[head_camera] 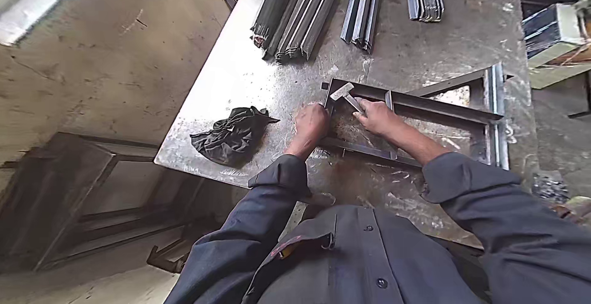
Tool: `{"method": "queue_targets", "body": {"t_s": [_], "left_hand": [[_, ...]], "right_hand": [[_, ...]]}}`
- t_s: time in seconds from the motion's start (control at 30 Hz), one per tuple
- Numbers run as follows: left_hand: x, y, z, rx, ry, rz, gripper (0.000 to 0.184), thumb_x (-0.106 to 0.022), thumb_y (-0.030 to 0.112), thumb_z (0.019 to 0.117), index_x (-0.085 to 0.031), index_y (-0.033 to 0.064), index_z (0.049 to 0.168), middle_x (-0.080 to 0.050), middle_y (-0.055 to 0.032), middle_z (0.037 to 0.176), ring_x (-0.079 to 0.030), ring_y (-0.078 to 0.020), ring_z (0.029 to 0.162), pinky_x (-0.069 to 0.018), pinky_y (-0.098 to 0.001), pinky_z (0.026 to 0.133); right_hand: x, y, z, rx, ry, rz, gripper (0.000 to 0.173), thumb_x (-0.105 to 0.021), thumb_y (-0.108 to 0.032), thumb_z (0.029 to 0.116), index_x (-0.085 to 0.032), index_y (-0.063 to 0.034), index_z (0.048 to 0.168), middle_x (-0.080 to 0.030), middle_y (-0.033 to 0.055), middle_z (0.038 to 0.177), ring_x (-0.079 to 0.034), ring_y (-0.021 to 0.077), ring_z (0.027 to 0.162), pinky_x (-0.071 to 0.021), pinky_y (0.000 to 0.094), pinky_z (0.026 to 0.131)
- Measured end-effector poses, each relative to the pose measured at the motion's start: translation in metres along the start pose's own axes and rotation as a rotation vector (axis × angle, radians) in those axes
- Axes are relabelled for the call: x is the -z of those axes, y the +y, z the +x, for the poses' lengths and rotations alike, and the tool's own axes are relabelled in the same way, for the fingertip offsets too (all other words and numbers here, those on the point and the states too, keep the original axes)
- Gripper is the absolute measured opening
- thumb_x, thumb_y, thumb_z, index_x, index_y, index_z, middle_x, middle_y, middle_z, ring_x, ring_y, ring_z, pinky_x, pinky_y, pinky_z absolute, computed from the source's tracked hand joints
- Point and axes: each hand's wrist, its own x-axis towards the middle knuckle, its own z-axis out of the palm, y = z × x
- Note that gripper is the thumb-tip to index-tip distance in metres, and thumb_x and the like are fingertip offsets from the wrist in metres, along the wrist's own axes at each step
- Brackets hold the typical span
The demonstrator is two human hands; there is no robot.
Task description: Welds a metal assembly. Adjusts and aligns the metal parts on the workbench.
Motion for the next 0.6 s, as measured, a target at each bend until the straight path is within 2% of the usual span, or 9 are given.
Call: {"method": "queue_targets", "body": {"t_s": [0.03,0.13,0.2,0.27,0.33,0.4,0.47,0.53,0.6], "left_hand": [[-0.001,-0.001,0.000,-0.005,-0.001,-0.003,0.048,-0.046,0.041,0.1048,-0.071,0.0039,0.088,-0.072,-0.0201,0.104,-0.069,-0.0394,0.107,-0.0545,-0.0632,0.082],[-0.003,-0.003,0.000,-0.008,-0.007,-0.015,0.046,-0.045,0.040,0.1047,-0.071,0.0047,0.089,-0.072,-0.0196,0.105,-0.069,-0.0392,0.108,-0.0542,-0.0633,0.083],[-0.007,-0.003,-0.004,-0.031,0.049,0.007,0.042,-0.046,0.037,0.1050,-0.072,0.0045,0.097,-0.072,-0.0196,0.110,-0.068,-0.0394,0.110,-0.0540,-0.0637,0.085],[-0.016,-0.002,-0.018,-0.136,0.247,0.051,0.036,-0.052,0.033,0.1050,-0.071,0.0042,0.115,-0.069,-0.0192,0.120,-0.065,-0.0385,0.115,-0.0516,-0.0603,0.092],[-0.030,0.006,-0.041,-0.332,0.496,0.028,0.034,-0.058,0.031,0.1031,-0.070,0.0051,0.121,-0.068,-0.0192,0.120,-0.065,-0.0383,0.114,-0.0520,-0.0577,0.091],[-0.047,0.026,-0.067,-0.543,0.604,-0.056,0.031,-0.063,0.030,0.1002,-0.072,0.0093,0.122,-0.069,-0.0152,0.120,-0.066,-0.0339,0.112,-0.0551,-0.0529,0.089],[-0.064,0.052,-0.087,-0.740,0.620,-0.146,0.036,-0.069,0.033,0.0966,-0.073,0.0108,0.124,-0.070,-0.0126,0.122,-0.067,-0.0301,0.109,-0.0562,-0.0481,0.087],[-0.080,0.077,-0.098,-0.881,0.553,-0.182,0.046,-0.070,0.039,0.0959,-0.069,0.0125,0.134,-0.067,-0.0117,0.132,-0.067,-0.0280,0.106,-0.0566,-0.0447,0.086],[-0.089,0.097,-0.096,-0.915,0.453,-0.131,0.057,-0.065,0.049,0.0977,-0.062,0.0150,0.143,-0.061,-0.0117,0.143,-0.067,-0.0280,0.103,-0.0564,-0.0436,0.081]], "right_hand": [[0.003,0.000,0.002,0.024,-0.011,-0.082,0.049,-0.053,-0.028,0.1066,-0.049,-0.0052,0.149,-0.071,0.0242,0.114,-0.070,0.0421,0.106,-0.0524,0.0604,0.095],[0.004,0.004,0.004,0.073,-0.014,-0.140,0.051,-0.051,-0.030,0.1074,-0.047,-0.0049,0.151,-0.071,0.0245,0.113,-0.070,0.0425,0.106,-0.0527,0.0598,0.095],[0.003,0.002,0.003,0.066,0.001,-0.146,0.051,-0.051,-0.031,0.1077,-0.046,-0.0057,0.152,-0.071,0.0243,0.113,-0.070,0.0425,0.106,-0.0532,0.0597,0.094],[0.000,0.002,0.004,0.068,0.041,-0.159,0.052,-0.049,-0.035,0.1080,-0.047,-0.0076,0.152,-0.071,0.0233,0.115,-0.070,0.0424,0.106,-0.0538,0.0602,0.093],[-0.002,0.007,0.000,0.123,0.186,-0.113,0.051,-0.048,-0.038,0.1078,-0.052,-0.0095,0.150,-0.072,0.0200,0.118,-0.070,0.0394,0.106,-0.0545,0.0587,0.093],[0.002,0.014,-0.013,0.183,0.385,-0.030,0.046,-0.051,-0.037,0.1064,-0.059,-0.0109,0.144,-0.072,0.0147,0.116,-0.071,0.0323,0.103,-0.0564,0.0528,0.091],[0.020,0.025,-0.044,0.197,0.501,0.052,0.044,-0.056,-0.036,0.1045,-0.062,-0.0103,0.140,-0.071,0.0136,0.119,-0.071,0.0270,0.103,-0.0573,0.0479,0.093],[0.038,0.051,-0.103,0.131,0.589,0.084,0.042,-0.058,-0.032,0.1032,-0.062,-0.0097,0.139,-0.070,0.0141,0.117,-0.070,0.0237,0.102,-0.0582,0.0442,0.091],[0.050,0.090,-0.178,-0.027,0.669,0.049,0.043,-0.058,-0.030,0.1037,-0.061,-0.0061,0.139,-0.068,0.0205,0.116,-0.068,0.0301,0.100,-0.0571,0.0493,0.088]]}}
